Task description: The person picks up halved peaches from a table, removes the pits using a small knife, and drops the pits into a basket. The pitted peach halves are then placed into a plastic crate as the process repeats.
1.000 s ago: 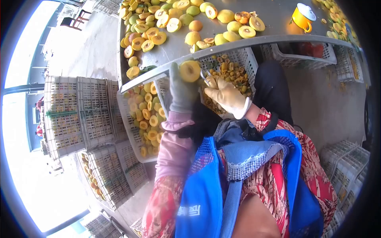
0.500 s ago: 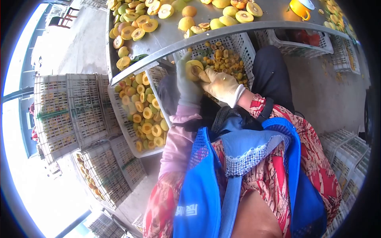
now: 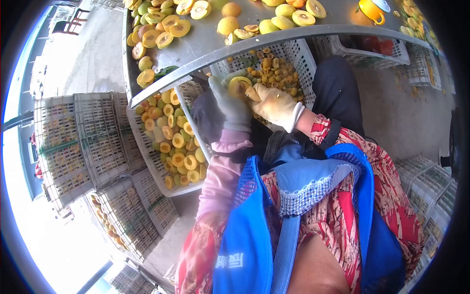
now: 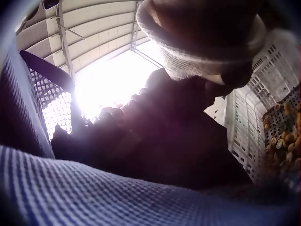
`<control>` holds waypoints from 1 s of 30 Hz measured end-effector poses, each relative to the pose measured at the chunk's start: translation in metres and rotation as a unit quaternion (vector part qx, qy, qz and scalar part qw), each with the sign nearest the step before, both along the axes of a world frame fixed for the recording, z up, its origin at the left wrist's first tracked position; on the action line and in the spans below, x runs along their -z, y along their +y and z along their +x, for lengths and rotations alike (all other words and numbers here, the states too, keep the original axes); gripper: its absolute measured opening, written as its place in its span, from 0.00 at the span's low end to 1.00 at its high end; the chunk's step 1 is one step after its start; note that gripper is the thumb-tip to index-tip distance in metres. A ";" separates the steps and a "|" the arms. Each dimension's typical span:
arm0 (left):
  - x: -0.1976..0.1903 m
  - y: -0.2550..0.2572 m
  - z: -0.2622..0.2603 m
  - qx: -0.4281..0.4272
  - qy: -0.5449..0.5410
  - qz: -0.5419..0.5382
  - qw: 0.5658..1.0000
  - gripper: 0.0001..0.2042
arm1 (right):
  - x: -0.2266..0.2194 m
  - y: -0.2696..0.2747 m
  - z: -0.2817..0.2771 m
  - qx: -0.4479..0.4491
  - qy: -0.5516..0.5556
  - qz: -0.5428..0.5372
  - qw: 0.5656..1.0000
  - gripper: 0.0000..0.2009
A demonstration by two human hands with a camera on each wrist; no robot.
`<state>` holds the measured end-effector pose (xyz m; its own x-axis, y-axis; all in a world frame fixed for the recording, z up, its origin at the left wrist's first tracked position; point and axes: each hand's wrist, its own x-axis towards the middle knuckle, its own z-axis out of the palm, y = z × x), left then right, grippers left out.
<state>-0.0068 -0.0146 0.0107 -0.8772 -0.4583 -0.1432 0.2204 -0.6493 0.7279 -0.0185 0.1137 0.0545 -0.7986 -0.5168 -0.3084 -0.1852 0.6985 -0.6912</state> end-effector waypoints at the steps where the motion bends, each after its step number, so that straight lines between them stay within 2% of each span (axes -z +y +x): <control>1: 0.000 0.000 0.000 0.006 0.008 0.002 1.000 0.23 | 0.002 0.000 -0.001 0.000 -0.015 0.002 1.000 0.18; 4: 0.008 0.000 0.000 0.018 -0.024 -0.081 0.996 0.22 | -0.011 0.000 -0.004 0.012 -0.078 0.005 0.997 0.19; 6: 0.000 -0.002 0.000 0.056 -0.045 -0.051 0.996 0.22 | -0.017 0.006 -0.007 -0.053 -0.057 0.012 0.997 0.19; 7: -0.005 -0.005 0.001 0.091 -0.047 0.023 0.994 0.20 | -0.018 0.009 -0.007 -0.086 -0.047 0.016 0.995 0.20; 9: -0.007 -0.006 0.003 0.110 -0.049 -0.042 0.992 0.21 | -0.005 0.012 -0.012 -0.073 -0.082 -0.005 0.994 0.19; 10: 0.003 -0.005 0.004 0.093 -0.048 -0.180 0.978 0.19 | 0.001 0.013 -0.015 -0.067 -0.099 -0.016 0.993 0.19; 11: 0.008 -0.004 0.003 0.078 -0.062 -0.180 0.979 0.18 | -0.001 0.014 -0.019 -0.092 -0.095 -0.006 0.991 0.19; 13: 0.019 -0.002 0.000 0.049 -0.092 -0.180 0.978 0.24 | -0.008 0.018 -0.027 -0.142 -0.086 0.013 0.986 0.19; 14: -0.005 0.005 0.000 0.062 -0.107 -0.144 0.982 0.24 | 0.002 0.018 -0.031 -0.195 -0.031 0.018 0.980 0.19; 15: -0.018 0.009 0.002 0.075 -0.123 -0.107 0.984 0.25 | -0.003 0.018 -0.031 -0.186 -0.046 0.039 0.981 0.20; 18: -0.015 -0.005 -0.005 0.204 -0.224 0.008 0.953 0.25 | -0.013 0.023 -0.028 -0.157 -0.078 0.087 0.981 0.20; 21: -0.022 0.004 -0.002 0.186 -0.228 -0.082 0.952 0.23 | 0.005 0.023 -0.025 -0.151 -0.047 0.050 0.986 0.19; 22: -0.027 0.010 -0.001 0.165 -0.206 -0.134 0.955 0.23 | 0.008 0.026 -0.025 -0.124 -0.139 0.043 0.982 0.19; 24: -0.040 0.020 0.005 0.120 -0.161 -0.237 0.950 0.26 | -0.010 0.028 -0.024 -0.068 -0.320 0.028 0.945 0.18; 26: -0.038 0.016 0.007 0.123 -0.128 -0.303 0.936 0.24 | -0.012 0.030 -0.024 -0.063 -0.357 0.007 0.932 0.17; 28: -0.029 0.013 0.009 0.144 -0.149 -0.265 0.942 0.22 | -0.016 0.030 -0.020 -0.069 -0.354 0.006 0.933 0.17; 30: -0.015 0.008 0.003 0.178 -0.219 -0.126 0.951 0.22 | -0.027 0.026 -0.015 -0.087 -0.307 0.019 0.948 0.16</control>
